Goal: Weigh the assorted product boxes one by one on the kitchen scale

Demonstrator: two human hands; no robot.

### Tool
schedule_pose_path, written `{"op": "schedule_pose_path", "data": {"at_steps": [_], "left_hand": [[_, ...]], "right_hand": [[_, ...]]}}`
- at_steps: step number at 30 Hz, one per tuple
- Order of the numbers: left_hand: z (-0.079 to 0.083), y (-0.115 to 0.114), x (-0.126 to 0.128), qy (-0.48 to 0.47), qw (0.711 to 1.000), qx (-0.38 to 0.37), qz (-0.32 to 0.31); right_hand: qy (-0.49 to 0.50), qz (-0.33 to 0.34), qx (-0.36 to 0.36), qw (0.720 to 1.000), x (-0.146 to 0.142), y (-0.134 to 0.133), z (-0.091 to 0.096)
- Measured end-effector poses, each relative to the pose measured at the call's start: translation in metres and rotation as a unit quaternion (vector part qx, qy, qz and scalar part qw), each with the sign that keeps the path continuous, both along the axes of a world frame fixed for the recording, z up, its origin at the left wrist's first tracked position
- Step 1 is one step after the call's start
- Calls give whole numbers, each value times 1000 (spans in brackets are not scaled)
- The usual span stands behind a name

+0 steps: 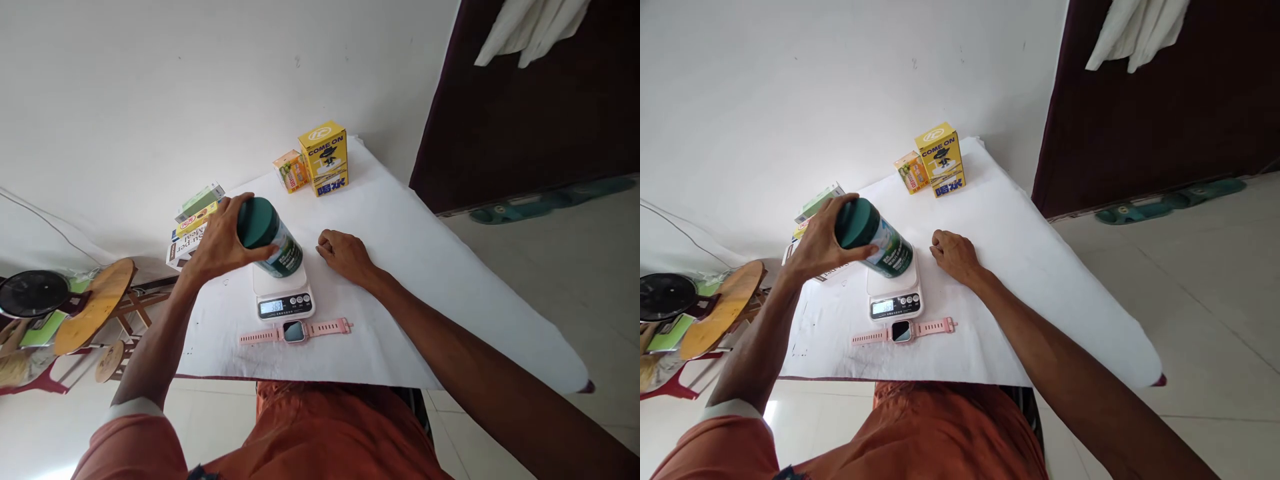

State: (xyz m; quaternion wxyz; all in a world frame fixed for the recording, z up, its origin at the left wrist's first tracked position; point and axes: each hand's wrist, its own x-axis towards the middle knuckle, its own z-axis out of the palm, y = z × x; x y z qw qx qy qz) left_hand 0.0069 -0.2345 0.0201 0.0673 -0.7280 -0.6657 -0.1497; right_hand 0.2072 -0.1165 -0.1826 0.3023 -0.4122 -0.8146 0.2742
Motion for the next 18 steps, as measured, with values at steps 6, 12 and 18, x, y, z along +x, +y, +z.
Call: {"op": "schedule_pose_path", "data": {"at_steps": [6,12,18], "left_hand": [[-13,-11,-1,-4,999,-43,9],[-9,-8,-10,-19,997,-70,15],[-4,-16,-13,-29,999,-42,-3]], "right_hand": [[10,2,-7,1000,0,0,1],[1,-3,-11,1000,0,0,1],[-3,-5,-10,1000,-1,0,2]]}}
